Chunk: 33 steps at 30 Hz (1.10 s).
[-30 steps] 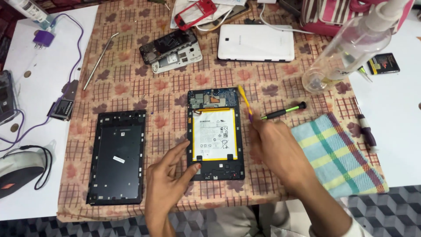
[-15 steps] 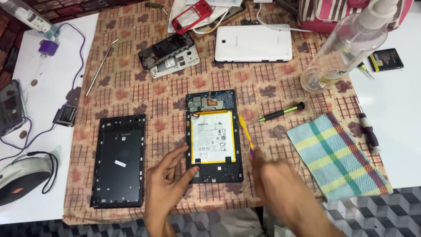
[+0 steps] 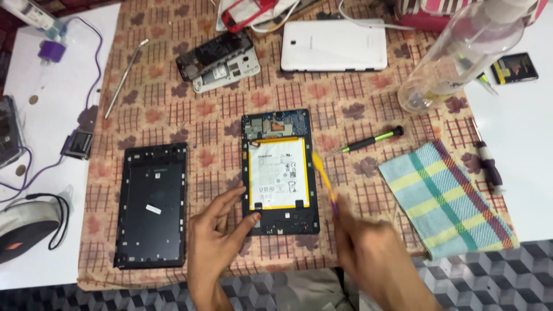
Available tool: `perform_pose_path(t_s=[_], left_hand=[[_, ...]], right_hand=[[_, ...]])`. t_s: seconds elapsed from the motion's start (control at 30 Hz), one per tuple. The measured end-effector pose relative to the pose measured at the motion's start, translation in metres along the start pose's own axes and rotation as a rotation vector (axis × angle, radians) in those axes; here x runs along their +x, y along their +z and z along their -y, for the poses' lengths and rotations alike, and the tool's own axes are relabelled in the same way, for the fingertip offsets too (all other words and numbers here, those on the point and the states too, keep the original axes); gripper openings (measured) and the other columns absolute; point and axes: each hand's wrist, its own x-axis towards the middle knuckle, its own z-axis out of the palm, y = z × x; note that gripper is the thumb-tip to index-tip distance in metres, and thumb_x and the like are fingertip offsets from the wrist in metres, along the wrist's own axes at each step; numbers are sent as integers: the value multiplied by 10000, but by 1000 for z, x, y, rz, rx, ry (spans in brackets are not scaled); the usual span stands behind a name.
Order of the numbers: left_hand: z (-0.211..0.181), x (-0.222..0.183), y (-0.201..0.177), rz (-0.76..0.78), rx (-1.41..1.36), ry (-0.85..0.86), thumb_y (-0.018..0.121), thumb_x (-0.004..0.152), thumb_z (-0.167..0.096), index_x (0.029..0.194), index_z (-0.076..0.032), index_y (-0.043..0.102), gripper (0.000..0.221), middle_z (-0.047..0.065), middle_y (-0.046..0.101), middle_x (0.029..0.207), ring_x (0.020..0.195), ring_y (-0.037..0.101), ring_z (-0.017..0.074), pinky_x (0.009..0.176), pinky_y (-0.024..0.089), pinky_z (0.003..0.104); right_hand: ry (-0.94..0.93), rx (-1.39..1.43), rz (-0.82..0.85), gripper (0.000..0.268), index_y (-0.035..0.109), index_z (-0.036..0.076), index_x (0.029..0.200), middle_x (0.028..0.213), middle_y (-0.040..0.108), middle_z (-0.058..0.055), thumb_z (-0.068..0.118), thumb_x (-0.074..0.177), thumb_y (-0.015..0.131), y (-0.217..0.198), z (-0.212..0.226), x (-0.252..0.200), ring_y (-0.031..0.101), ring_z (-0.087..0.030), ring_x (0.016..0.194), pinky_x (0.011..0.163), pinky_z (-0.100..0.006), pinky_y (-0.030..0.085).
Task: The person uses a yellow plastic spudger to pry and separate the battery from the internal frame of a disassembled tablet. They apply a liquid from a spray bottle to the battery area and continue prying around the edges to loosen the adhesive.
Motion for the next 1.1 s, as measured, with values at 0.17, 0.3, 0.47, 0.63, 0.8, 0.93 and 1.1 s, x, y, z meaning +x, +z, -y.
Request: perform_pose_path(t_s=[0.17,0.3,0.47,0.63,0.8,0.93,1.1], left_hand=[[-6,0,1,-11,31,-21,835,731,38,1258,32,672,551,257,730,1238,1214,692,247,998,559,291],[-9,1,-1,16,22,65,821,753,44,1253,46,675,521,247,731,1255,1199,699,222,997,564,273],[-8,-1,1,-4,32,-114,827,738,35,1234,7,695,514,209,787,1184,1016,748,160,820,604,252],[-10,0,0,2,17,-6,828,740,44,1238,18,691,518,226,752,1235,1128,718,203,940,566,280],[-6,-3,0,-9,-5,-21,829,744,22,1245,16,675,524,230,730,1254,1229,693,248,1038,547,321],[-13,0,-3,14,39,-4,822,751,21,1248,-3,687,516,224,744,1245,1198,705,220,983,576,289],[-15,-2,-2,-11,64,-68,842,738,18,1232,-11,703,514,209,758,1228,1148,728,184,882,586,243]], right_hand=[[106,55,40,369,652,-50,1242,580,661,-240,85,905,590,-12,2,27,678,-292,415,448,-430,527],[164,121,86,355,699,-15,1209,555,675,-233,119,896,597,-30,28,24,693,-278,405,456,-428,523],[249,76,156,349,657,-21,1251,571,648,-242,123,941,583,-26,19,26,655,-316,402,452,-440,507],[155,62,127,415,627,-55,1283,527,653,-215,97,901,573,-22,12,18,663,-294,376,426,-433,508],[54,-266,101,457,523,-112,1331,648,679,-222,86,922,570,-4,17,18,692,-347,549,505,-450,535],[67,-475,231,702,358,-108,1496,866,727,-206,58,847,568,4,22,11,729,-363,634,605,-477,580],[78,-605,293,812,228,-96,1593,919,713,-209,37,855,542,16,1,16,731,-355,690,611,-454,610]])
